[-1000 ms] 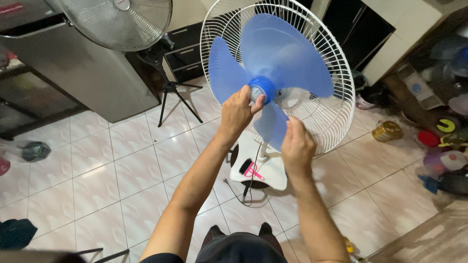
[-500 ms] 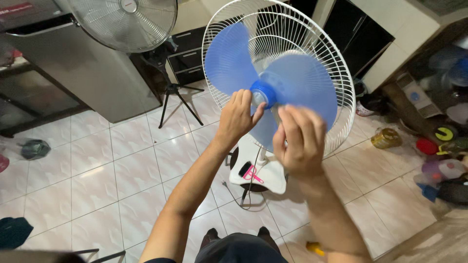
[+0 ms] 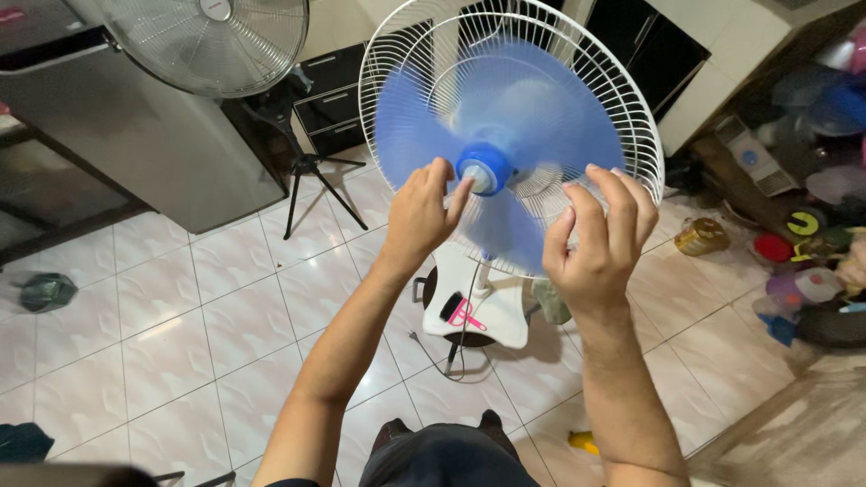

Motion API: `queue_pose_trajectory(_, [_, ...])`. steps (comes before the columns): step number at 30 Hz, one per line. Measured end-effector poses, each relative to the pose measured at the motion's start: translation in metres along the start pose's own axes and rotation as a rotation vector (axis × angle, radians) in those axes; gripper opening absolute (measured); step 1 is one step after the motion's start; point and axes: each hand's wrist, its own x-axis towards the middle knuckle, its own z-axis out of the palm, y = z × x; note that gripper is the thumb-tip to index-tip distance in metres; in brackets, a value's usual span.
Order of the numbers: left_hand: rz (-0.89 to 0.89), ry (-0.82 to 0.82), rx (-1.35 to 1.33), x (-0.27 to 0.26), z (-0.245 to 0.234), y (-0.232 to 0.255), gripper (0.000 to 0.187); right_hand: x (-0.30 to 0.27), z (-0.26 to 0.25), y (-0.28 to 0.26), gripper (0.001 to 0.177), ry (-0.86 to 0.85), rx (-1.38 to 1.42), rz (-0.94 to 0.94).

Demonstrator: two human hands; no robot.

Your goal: The person attaches a blue fan blade to a white pedestal fan, aligns it with the motor shaft, and secures it by tightening the central nut. The person then wipes the fan blade with a cloth and continues to adjust the nut to ensure the blade is firmly mounted.

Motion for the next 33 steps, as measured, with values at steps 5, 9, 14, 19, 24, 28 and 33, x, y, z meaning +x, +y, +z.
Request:
queue_pose_trajectory(5, [-0.003, 0.021, 0.038, 0.002, 0.013, 0.012, 0.043, -0.009, 0.007, 0.001, 0.031, -0.058, -0.009, 0.035])
queue_pose_trajectory(9, [0.038, 0.098, 0.065, 0.011, 0.025, 0.018, 0.044, -0.018, 0.017, 0.000, 0.041, -0.202, 0.061, 0.161])
queue_pose_trajectory(14, [-0.010, 0.054, 0.112, 0.017, 0.033, 0.018, 0.039, -0.012, 0.010, -0.004, 0.038, -0.129, -0.068, 0.136])
queue_pose_trajectory(19, [0.103, 0.119, 0.150, 0.006, 0.028, 0.015, 0.038, 0.009, -0.009, 0.011, 0.041, -0.107, -0.398, -0.088])
queue_pose_trajectory(24, [0.143, 0.154, 0.079, 0.006, 0.029, 0.015, 0.035, -0.011, 0.021, 0.017, 0.047, -0.700, 0.088, 0.263])
queue_pose_trajectory(28, [0.182, 0.142, 0.120, 0.012, 0.030, 0.015, 0.040, -0.045, 0.061, 0.016, 0.048, -0.443, 0.413, 0.185])
queue_pose_trajectory(33, [0.064, 0.121, 0.094, 0.007, 0.032, 0.017, 0.037, -0.052, 0.066, 0.021, 0.031, -0.632, 0.336, 0.415])
